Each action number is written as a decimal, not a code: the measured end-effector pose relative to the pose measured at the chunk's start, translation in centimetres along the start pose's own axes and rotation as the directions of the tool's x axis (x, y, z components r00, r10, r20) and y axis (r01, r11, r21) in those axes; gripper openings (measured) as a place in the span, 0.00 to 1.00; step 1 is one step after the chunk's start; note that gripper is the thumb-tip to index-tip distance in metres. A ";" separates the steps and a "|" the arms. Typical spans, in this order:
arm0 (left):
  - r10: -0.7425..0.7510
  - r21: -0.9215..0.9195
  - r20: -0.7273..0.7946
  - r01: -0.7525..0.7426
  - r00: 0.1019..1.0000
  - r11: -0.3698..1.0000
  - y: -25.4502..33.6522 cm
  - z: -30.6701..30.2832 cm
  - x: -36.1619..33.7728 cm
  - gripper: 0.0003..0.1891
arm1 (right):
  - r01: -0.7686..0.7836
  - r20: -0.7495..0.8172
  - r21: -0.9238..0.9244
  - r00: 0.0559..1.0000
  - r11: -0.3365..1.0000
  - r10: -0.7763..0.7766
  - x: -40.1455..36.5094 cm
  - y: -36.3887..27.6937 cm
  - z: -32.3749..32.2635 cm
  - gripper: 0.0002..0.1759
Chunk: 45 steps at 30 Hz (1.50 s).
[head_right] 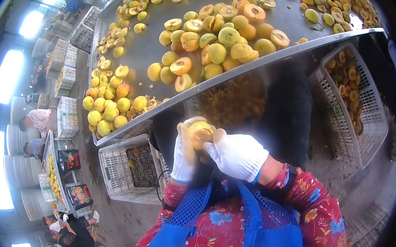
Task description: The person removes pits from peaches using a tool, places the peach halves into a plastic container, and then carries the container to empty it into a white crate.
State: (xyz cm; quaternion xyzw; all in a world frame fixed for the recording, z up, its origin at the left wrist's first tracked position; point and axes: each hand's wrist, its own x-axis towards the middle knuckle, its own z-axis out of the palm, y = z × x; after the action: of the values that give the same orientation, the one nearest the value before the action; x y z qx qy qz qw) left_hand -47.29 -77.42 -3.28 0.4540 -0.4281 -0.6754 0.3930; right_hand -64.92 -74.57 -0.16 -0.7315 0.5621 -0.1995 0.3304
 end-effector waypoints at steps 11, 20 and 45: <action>0.155 0.365 -0.143 -0.094 0.977 0.926 -1.4 1.1 0.9 0.22 | 0.061 -0.026 0.180 0.998 0.982 -0.057 0.3 2.7 3.3 0.25; 0.374 0.596 -0.056 -0.269 0.926 0.757 -3.7 1.6 0.5 0.14 | -0.706 0.698 0.675 0.705 0.214 0.127 -0.7 3.8 1.1 0.31; 0.311 0.365 -0.008 -0.287 0.950 0.886 -2.9 1.7 0.8 0.18 | -0.766 0.629 0.387 0.627 -0.514 -0.461 -0.5 5.3 2.4 0.24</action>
State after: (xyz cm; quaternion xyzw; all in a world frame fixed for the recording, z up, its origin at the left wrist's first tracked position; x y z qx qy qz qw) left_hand -49.52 -76.84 -5.85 0.4687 -0.5958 -0.5019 0.4166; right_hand -67.14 -74.23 -5.56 0.0918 0.0666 -0.1942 0.9744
